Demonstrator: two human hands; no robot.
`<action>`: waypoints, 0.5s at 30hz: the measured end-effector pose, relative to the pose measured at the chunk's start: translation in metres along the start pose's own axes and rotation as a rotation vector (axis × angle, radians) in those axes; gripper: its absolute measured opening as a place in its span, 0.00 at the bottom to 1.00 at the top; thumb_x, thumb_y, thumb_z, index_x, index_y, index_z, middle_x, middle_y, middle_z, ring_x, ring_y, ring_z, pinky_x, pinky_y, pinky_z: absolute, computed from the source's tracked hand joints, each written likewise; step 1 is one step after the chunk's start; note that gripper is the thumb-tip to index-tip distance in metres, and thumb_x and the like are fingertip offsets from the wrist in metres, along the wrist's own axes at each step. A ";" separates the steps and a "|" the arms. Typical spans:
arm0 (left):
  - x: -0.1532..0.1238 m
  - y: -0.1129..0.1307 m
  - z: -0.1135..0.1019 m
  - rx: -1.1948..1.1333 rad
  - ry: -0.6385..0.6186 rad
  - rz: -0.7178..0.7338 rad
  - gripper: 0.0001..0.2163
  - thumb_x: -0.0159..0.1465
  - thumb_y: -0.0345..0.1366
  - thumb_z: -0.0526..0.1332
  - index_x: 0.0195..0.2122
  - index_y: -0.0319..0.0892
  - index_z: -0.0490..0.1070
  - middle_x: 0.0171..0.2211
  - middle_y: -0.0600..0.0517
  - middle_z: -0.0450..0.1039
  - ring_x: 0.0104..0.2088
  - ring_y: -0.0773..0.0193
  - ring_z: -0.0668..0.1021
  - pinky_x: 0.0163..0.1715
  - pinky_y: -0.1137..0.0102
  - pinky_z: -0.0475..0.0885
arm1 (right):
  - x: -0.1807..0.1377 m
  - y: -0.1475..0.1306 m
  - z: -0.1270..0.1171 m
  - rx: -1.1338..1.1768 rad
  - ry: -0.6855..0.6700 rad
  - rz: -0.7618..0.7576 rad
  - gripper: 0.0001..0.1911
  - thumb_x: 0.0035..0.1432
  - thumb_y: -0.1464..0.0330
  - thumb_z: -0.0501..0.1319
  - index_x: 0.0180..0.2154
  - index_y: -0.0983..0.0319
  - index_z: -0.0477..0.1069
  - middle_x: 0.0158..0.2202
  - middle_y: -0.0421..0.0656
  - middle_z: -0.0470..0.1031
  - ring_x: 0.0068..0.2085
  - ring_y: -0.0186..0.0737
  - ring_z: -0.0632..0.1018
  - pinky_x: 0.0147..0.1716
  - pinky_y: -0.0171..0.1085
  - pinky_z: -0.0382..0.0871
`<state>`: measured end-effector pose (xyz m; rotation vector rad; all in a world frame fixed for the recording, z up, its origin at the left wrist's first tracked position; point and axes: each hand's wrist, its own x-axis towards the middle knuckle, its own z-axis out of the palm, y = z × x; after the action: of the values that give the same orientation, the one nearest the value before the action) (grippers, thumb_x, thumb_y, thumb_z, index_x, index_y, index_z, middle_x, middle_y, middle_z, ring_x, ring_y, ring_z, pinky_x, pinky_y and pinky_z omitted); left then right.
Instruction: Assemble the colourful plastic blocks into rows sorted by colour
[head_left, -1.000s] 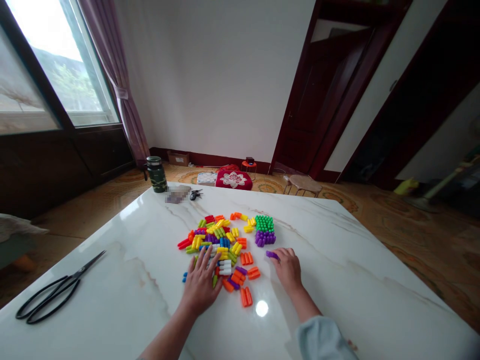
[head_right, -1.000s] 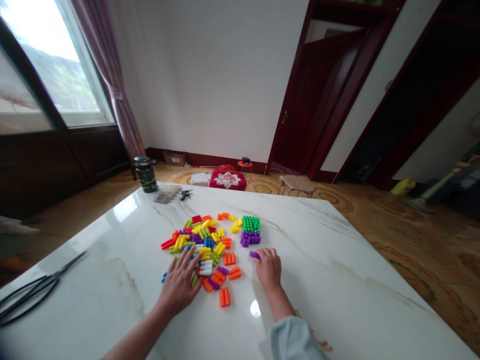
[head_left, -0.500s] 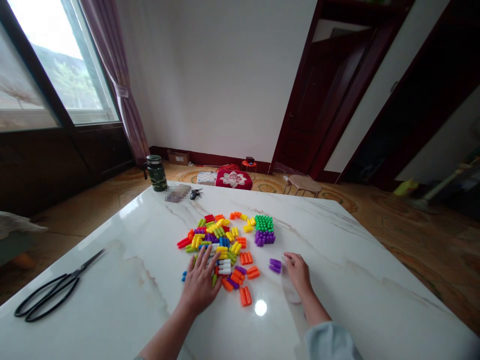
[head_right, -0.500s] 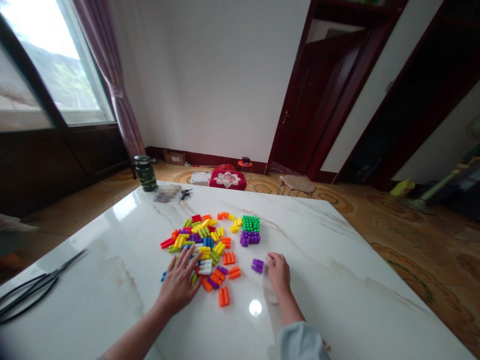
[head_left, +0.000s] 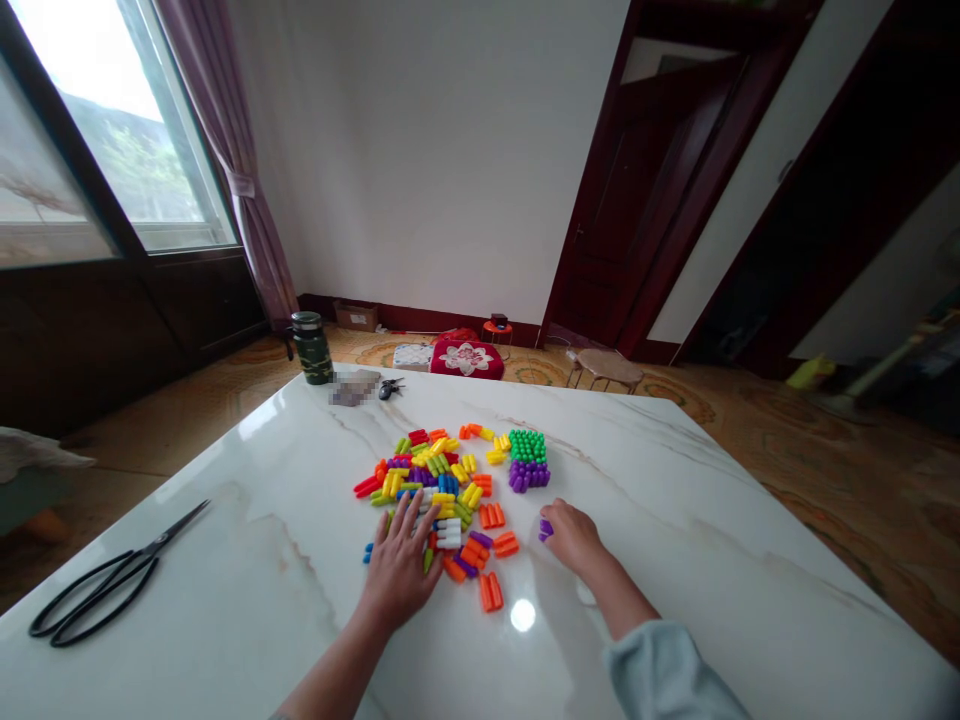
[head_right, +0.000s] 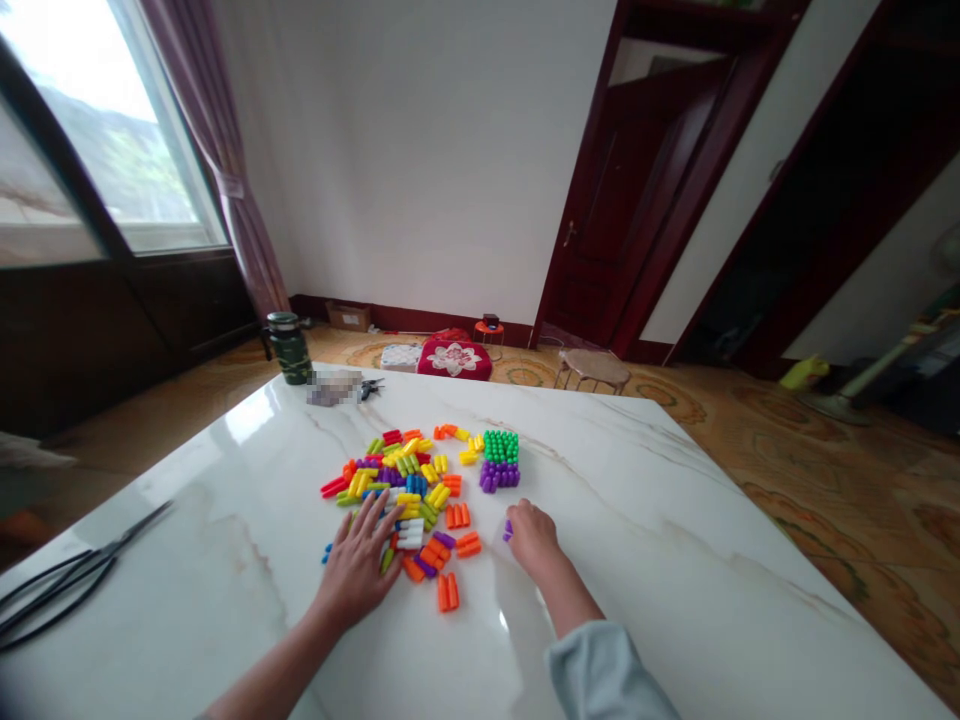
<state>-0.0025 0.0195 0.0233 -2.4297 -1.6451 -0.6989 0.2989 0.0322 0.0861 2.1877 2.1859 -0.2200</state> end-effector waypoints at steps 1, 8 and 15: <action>0.000 0.000 0.000 -0.003 0.002 -0.001 0.29 0.61 0.40 0.57 0.65 0.50 0.57 0.68 0.47 0.49 0.67 0.47 0.55 0.62 0.48 0.54 | 0.001 0.002 0.000 -0.002 -0.011 0.004 0.16 0.50 0.76 0.62 0.41 0.61 0.77 0.45 0.48 0.76 0.45 0.43 0.77 0.42 0.35 0.65; 0.000 0.001 0.000 -0.024 0.018 -0.006 0.29 0.61 0.40 0.58 0.65 0.50 0.58 0.68 0.48 0.50 0.67 0.46 0.56 0.63 0.49 0.54 | 0.019 0.019 0.015 0.150 0.151 0.089 0.08 0.48 0.68 0.63 0.34 0.62 0.75 0.37 0.48 0.78 0.38 0.43 0.78 0.38 0.36 0.66; -0.001 0.000 0.001 -0.011 0.010 0.000 0.30 0.61 0.40 0.57 0.65 0.51 0.56 0.69 0.48 0.48 0.67 0.48 0.55 0.63 0.49 0.53 | 0.040 0.025 0.056 0.717 0.603 0.159 0.13 0.47 0.60 0.63 0.33 0.61 0.69 0.31 0.44 0.76 0.29 0.40 0.75 0.33 0.38 0.69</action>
<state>-0.0028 0.0194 0.0222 -2.4297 -1.6419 -0.7211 0.3196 0.0641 0.0238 3.1471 2.4591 -0.4443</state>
